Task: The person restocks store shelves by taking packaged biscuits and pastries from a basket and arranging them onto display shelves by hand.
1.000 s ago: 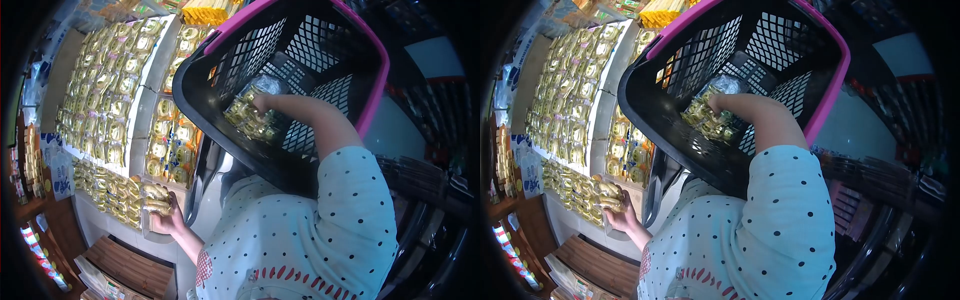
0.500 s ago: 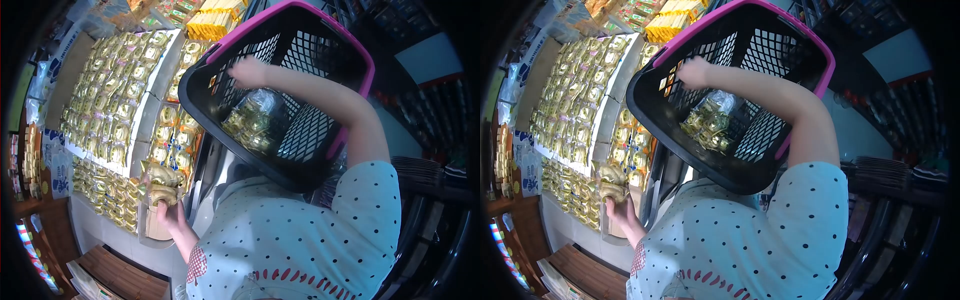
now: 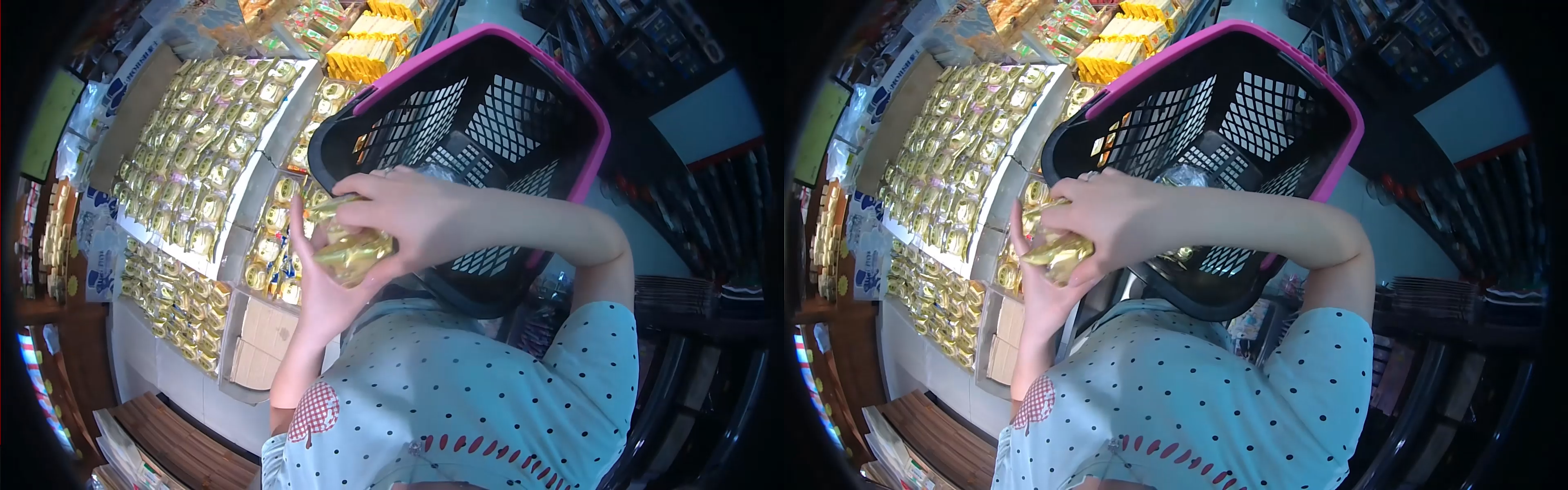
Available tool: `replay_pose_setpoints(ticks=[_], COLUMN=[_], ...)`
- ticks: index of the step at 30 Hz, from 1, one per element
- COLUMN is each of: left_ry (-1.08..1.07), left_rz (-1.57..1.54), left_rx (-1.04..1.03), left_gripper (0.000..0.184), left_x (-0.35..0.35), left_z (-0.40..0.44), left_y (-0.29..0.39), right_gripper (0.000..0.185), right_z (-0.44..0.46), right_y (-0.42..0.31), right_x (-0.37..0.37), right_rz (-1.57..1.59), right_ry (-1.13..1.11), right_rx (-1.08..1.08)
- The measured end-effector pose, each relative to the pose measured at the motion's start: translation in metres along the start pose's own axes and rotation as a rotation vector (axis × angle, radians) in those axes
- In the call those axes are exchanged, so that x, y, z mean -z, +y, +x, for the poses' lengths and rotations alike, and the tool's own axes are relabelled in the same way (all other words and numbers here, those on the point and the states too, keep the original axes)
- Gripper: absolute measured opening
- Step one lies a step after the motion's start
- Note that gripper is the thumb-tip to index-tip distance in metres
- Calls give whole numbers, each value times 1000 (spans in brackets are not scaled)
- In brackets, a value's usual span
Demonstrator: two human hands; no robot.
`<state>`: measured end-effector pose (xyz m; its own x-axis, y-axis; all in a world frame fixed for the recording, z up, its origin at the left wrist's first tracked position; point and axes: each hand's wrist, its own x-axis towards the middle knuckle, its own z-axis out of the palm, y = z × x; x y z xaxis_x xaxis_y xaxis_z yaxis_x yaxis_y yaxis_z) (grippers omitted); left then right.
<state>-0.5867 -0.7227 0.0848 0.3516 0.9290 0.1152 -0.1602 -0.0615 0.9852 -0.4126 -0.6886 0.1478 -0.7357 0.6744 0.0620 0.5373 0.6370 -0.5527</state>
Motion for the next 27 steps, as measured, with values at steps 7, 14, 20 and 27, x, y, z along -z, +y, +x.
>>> replay_pose_setpoints(ticks=[7, 14, 20, 27], left_ry=[-136, 400, 536, 683], left_rz=[-96, -102, -141, -227], left_rx=[-45, -132, 3, 99], left_gripper=[110, 59, 46, 40], left_x=[-1, 61, 86, 106], left_z=[21, -2, -32, -69], left_y=[-17, -31, -60, -85], right_gripper=[33, 35, 50, 44], right_z=[-12, -27, -8, 18], right_y=[47, 150, 256, 300], right_x=[22, 12, -126, -226], right_rz=[199, 283, 80, 44], right_ry=[28, -111, -545, -484], right_rx=[-19, -531, -630, -633])
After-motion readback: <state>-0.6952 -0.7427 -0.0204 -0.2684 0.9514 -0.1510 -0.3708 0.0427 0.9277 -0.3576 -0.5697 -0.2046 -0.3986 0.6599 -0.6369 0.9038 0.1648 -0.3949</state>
